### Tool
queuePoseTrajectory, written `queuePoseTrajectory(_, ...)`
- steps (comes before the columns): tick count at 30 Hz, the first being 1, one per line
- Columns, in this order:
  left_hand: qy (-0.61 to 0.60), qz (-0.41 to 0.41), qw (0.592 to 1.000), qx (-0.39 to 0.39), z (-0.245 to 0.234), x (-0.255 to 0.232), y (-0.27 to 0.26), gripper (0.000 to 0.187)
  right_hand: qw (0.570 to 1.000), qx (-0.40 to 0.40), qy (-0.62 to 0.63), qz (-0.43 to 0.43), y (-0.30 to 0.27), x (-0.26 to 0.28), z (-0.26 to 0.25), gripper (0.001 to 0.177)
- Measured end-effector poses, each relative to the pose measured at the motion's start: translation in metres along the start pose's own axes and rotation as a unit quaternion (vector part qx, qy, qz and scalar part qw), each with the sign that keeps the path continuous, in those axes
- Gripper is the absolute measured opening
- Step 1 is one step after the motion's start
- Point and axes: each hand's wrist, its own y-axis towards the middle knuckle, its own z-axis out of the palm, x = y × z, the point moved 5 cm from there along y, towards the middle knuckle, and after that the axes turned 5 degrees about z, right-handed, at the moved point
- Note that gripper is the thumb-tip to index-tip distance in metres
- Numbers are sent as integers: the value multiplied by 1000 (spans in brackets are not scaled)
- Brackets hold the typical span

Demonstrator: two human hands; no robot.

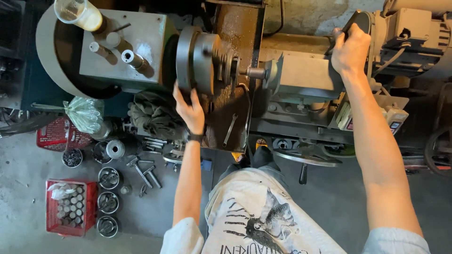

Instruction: The person operates a metal lathe, using a cutting tool to shape a cylindrical metal workpiece held in the chuck. They repeatedly adjust the tool position and the chuck, occasionally using a wrench to tighten components while the machine runs.

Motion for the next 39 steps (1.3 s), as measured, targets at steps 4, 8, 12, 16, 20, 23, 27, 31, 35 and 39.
queuePoseTrajectory(4,7,-118,993,25,-10,19,-45,35,1000,13,-20,10,0,1,1,27)
queuePoseTrajectory(8,31,44,997,-46,-21,-40,28,33,999,23,-4,38,-1,4,0,31)
queuePoseTrajectory(12,38,69,983,168,35,-28,119,33,1000,8,10,-13,1,0,0,13)
queuePoseTrajectory(16,234,-36,904,356,95,34,150,37,996,15,56,-71,3,33,-13,20)
queuePoseTrajectory(20,277,-16,896,346,98,37,148,42,984,6,128,-127,24,93,-4,43)
queuePoseTrajectory(23,268,-34,901,340,96,33,151,42,938,50,328,-103,41,136,29,23)
queuePoseTrajectory(27,227,-101,907,340,90,31,152,45,930,92,349,-70,60,177,77,20)
queuePoseTrajectory(31,209,-125,911,333,86,28,154,44,908,146,383,-87,60,201,96,16)
queuePoseTrajectory(35,193,-127,916,328,83,24,155,42,924,114,321,-172,66,211,84,11)
queuePoseTrajectory(39,202,-115,914,333,85,24,154,45,938,47,274,-205,58,216,76,8)
